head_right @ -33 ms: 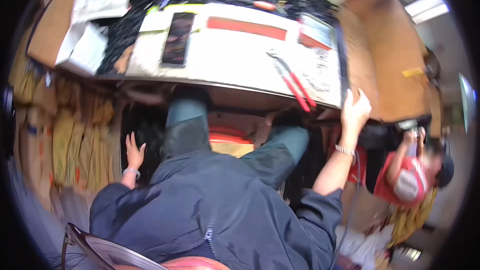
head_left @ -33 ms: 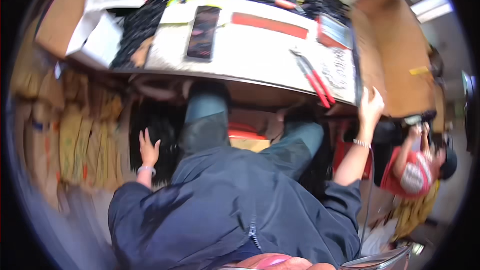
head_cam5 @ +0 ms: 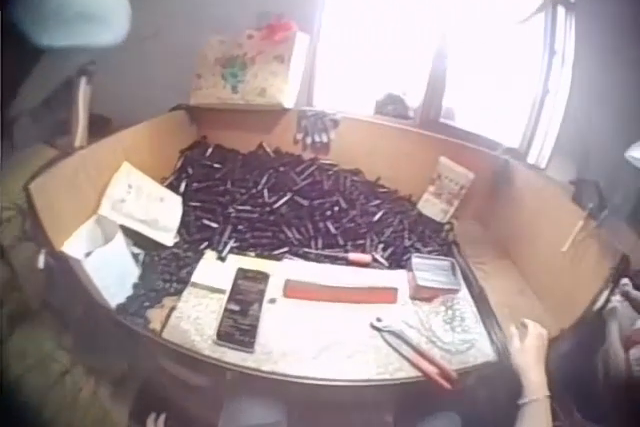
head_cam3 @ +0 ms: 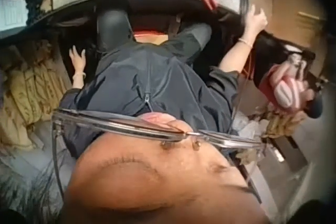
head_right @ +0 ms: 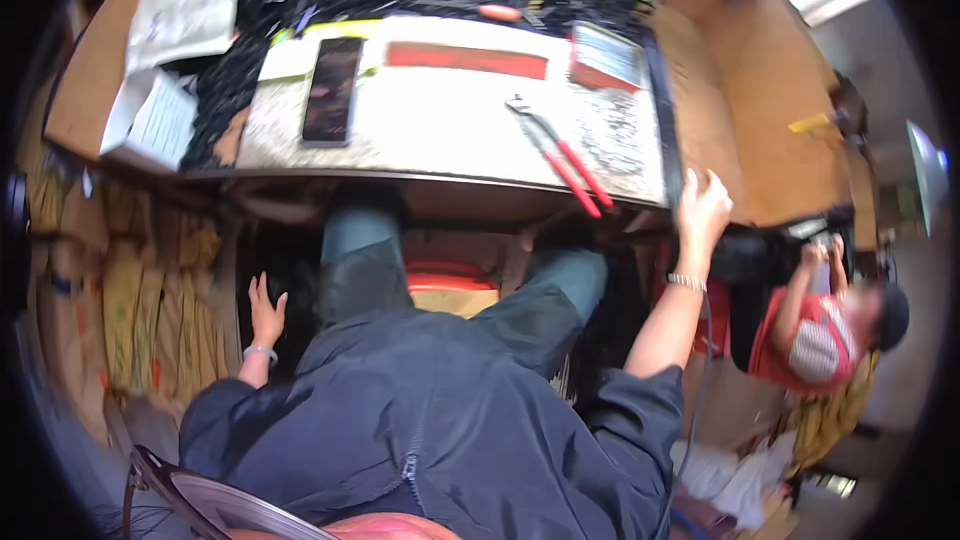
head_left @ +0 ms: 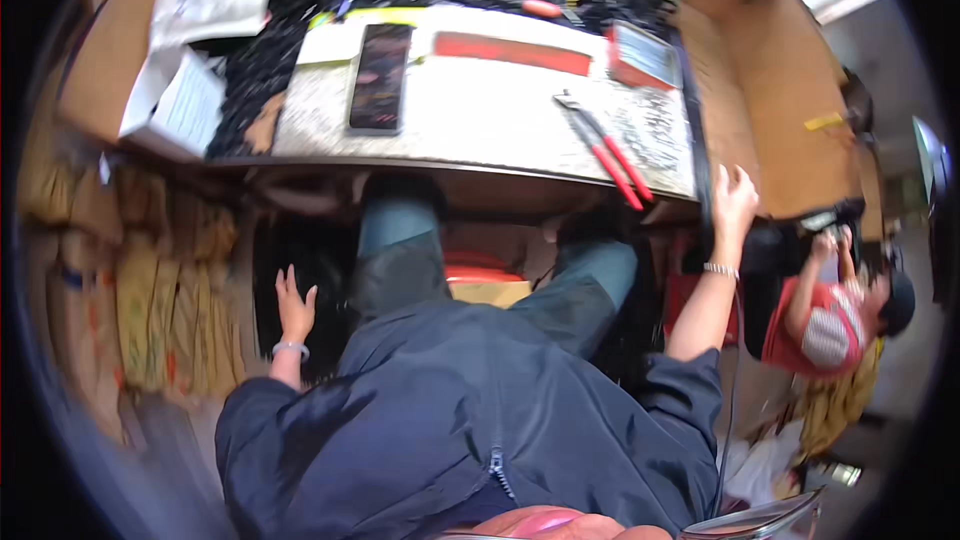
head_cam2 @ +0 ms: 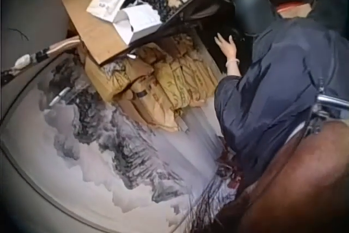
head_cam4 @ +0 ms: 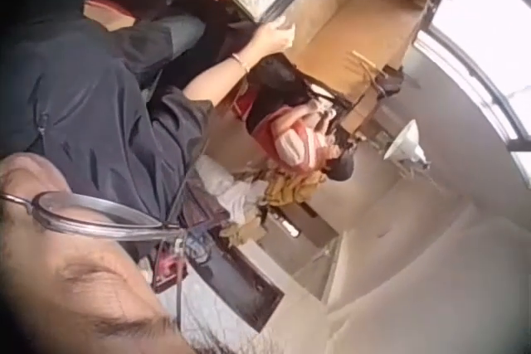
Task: Assembling small black plastic nozzles or connectors onto thin black tubes using pliers to secure them.
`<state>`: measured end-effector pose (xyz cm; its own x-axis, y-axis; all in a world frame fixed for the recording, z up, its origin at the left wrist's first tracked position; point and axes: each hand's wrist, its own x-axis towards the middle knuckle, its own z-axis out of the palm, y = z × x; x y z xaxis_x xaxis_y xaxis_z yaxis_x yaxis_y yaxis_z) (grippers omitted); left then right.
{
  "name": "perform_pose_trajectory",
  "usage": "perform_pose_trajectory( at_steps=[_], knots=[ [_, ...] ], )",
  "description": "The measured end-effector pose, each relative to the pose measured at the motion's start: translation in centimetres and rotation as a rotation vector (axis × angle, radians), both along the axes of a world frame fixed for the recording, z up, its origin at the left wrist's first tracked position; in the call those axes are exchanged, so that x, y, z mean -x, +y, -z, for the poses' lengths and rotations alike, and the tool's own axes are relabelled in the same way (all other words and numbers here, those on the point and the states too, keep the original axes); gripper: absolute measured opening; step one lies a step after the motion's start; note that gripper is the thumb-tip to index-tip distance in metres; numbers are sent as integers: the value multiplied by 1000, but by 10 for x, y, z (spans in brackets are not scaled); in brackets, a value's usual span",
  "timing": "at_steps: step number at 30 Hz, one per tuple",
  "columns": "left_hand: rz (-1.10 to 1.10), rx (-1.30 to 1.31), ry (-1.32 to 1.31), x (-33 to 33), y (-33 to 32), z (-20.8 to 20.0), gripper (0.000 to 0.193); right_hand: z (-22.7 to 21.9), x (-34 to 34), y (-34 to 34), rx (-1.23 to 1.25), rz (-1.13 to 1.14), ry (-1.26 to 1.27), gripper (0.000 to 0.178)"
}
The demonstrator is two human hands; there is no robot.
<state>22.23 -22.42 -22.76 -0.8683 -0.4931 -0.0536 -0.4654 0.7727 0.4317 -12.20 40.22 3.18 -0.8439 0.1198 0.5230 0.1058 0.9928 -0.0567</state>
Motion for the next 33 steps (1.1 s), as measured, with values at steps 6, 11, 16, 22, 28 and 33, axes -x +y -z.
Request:
perform_pose_trajectory(
  at_steps=[6,11,16,22,28,33],
  knots=[
    [190,-144,114,107,55,-72,52,28,32,57,419,1,-432,47],
    [280,-134,150,134,84,-102,50,42,56,64,636,13,-484,42],
    [324,-96,164,142,94,-119,48,37,54,46,236,118,-405,33],
    [344,-67,166,146,94,-123,47,6,34,31,58,261,-352,25],
    [368,-90,173,150,100,-123,45,4,29,55,-70,246,-168,25],
    [397,-67,191,156,102,-122,43,-3,23,58,110,225,-259,27]
  ],
)
